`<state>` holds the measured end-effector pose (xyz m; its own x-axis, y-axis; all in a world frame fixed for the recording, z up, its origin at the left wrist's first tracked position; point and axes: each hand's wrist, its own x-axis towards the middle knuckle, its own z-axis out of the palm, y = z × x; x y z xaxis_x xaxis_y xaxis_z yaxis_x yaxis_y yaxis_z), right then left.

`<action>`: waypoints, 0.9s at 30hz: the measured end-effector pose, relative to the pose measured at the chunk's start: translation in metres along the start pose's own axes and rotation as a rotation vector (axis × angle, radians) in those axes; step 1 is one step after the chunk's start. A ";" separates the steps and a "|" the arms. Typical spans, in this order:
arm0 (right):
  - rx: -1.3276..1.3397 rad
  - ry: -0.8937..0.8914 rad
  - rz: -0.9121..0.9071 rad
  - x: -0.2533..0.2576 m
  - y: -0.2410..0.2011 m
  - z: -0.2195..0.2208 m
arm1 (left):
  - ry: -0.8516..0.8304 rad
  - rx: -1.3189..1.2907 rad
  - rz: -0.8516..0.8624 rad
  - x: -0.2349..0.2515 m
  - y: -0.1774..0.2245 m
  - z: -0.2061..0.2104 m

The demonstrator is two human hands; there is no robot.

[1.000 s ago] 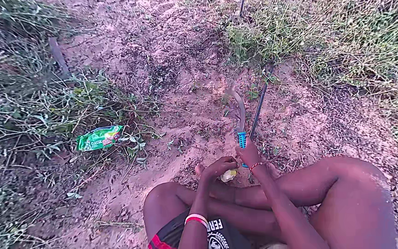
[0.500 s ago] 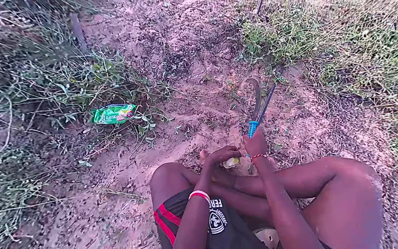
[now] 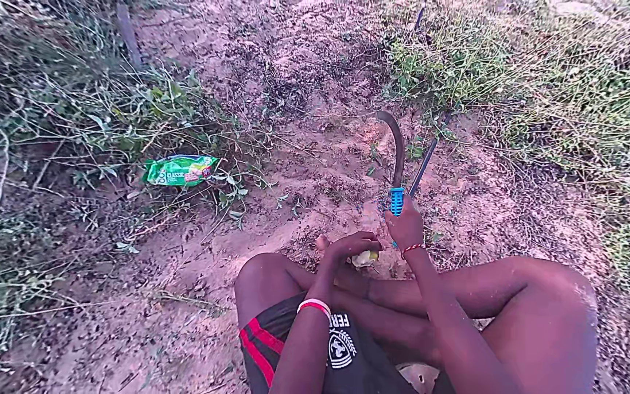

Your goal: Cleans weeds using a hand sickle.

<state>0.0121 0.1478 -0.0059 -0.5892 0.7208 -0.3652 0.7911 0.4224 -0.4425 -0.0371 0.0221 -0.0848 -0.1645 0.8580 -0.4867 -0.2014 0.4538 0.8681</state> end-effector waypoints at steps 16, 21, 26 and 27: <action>-0.038 -0.149 -0.282 -0.025 -0.078 0.030 | 0.235 0.197 -0.167 -0.051 0.032 0.008; -0.062 -0.023 -0.073 0.011 -0.078 0.008 | 0.002 -0.013 -0.003 -0.026 0.023 0.002; -0.208 -0.223 -0.309 0.002 -0.115 0.031 | 0.237 -0.008 0.033 -0.041 0.008 0.009; -0.235 -0.283 -0.413 -0.013 -0.124 0.036 | 0.392 -0.078 0.006 -0.050 0.000 0.015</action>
<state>-0.0843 0.0663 0.0244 -0.8540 0.3067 -0.4203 0.4810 0.7733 -0.4132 -0.0147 -0.0175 -0.0595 -0.5191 0.6965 -0.4955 -0.2700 0.4164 0.8682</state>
